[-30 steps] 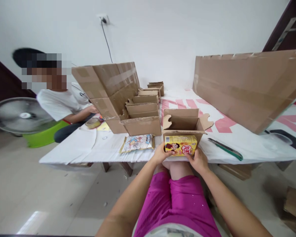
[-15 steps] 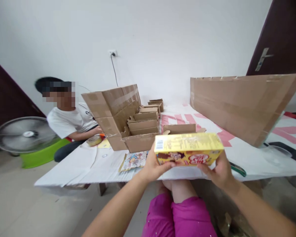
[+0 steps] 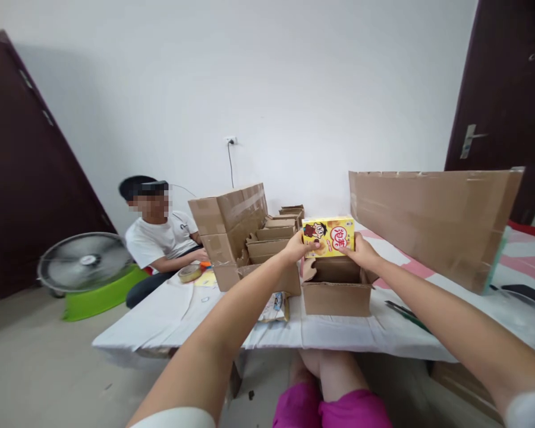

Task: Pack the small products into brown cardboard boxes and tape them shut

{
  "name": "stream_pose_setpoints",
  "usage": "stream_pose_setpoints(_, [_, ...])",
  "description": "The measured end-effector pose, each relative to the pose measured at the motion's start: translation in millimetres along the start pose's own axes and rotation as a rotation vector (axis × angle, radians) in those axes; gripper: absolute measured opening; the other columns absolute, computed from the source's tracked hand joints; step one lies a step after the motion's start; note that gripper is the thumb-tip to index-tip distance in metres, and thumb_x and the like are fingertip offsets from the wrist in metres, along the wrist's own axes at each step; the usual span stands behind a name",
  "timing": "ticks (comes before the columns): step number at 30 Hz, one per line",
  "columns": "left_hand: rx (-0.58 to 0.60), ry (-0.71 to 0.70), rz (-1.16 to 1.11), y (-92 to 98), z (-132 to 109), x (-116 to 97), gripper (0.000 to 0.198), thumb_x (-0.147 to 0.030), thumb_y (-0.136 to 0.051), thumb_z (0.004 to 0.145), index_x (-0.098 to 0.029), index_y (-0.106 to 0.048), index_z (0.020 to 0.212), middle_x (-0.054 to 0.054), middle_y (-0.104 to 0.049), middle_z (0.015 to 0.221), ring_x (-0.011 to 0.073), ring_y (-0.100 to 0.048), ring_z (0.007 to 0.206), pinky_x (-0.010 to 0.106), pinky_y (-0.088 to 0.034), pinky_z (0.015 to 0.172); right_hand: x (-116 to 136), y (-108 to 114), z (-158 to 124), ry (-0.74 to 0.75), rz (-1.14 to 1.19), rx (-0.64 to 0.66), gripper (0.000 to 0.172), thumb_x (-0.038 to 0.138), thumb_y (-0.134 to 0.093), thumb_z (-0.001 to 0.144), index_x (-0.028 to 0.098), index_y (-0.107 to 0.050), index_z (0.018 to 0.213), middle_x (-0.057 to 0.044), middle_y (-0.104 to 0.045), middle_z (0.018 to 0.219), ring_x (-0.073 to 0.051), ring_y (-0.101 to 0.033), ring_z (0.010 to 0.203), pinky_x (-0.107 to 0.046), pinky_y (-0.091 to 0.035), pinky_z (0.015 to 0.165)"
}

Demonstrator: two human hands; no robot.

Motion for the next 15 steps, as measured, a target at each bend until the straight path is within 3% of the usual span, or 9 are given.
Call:
stream_pose_setpoints(3, [-0.026,-0.099,0.007,-8.2,-33,-22,0.07,-0.039,-0.087,0.049,-0.013,-0.052,0.103,0.013,-0.067,0.107,0.025,-0.065,0.094,0.043,-0.051,0.087,15,20,-32,0.067,0.131,-0.083,0.059,0.047,-0.068,0.071,0.017,-0.043,0.116,-0.012,-0.066,0.107,-0.023,-0.065,0.09,-0.036,-0.053,0.076])
stream_pose_setpoints(6, [-0.028,-0.236,0.113,-18.4,-90,-40,0.071,-0.04,-0.081,0.062,-0.017,-0.046,0.119,0.013,-0.062,0.117,0.0289,-0.062,0.105,0.043,-0.051,0.089,24,37,-85,0.125,0.171,-0.173,0.059,0.05,-0.068,0.069,0.02,-0.047,0.115,-0.011,-0.066,0.108,-0.026,-0.064,0.094,-0.038,-0.054,0.075])
stream_pose_setpoints(8, [0.009,-0.307,0.212,-27.0,-133,-38,0.073,-0.041,-0.076,0.067,-0.017,-0.042,0.126,0.014,-0.059,0.122,0.0311,-0.058,0.112,0.044,-0.047,0.096,19,37,-128,0.177,0.135,-0.208,0.05,0.051,-0.069,0.067,0.023,-0.056,0.106,-0.011,-0.068,0.103,-0.029,-0.064,0.095,-0.043,-0.054,0.078])
stream_pose_setpoints(11, [0.141,-0.282,0.387,-41.1,-182,-3,0.072,-0.045,-0.075,0.067,-0.019,-0.046,0.128,0.013,-0.062,0.118,0.0331,-0.058,0.11,0.047,-0.043,0.101,-9,-1,-181,0.202,0.056,0.021,0.023,0.052,-0.066,0.067,0.032,-0.067,0.077,-0.006,-0.072,0.086,-0.032,-0.066,0.091,-0.05,-0.052,0.086])
stream_pose_setpoints(15, [0.158,-0.183,0.474,-40.1,-201,63,0.062,-0.045,-0.074,0.066,-0.022,-0.056,0.12,0.013,-0.062,0.119,0.0331,-0.057,0.111,0.044,-0.044,0.099,-66,-46,-210,0.095,0.047,0.128,0.031,0.05,-0.066,0.067,0.028,-0.069,0.089,-0.007,-0.073,0.094,-0.032,-0.066,0.094,-0.05,-0.053,0.086])
Point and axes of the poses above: each hand's wrist, its own z-axis towards the middle knuckle, its own y-axis out of the back of the hand, x = y × z, the point moved 8 cm from there along z, towards the middle knuckle
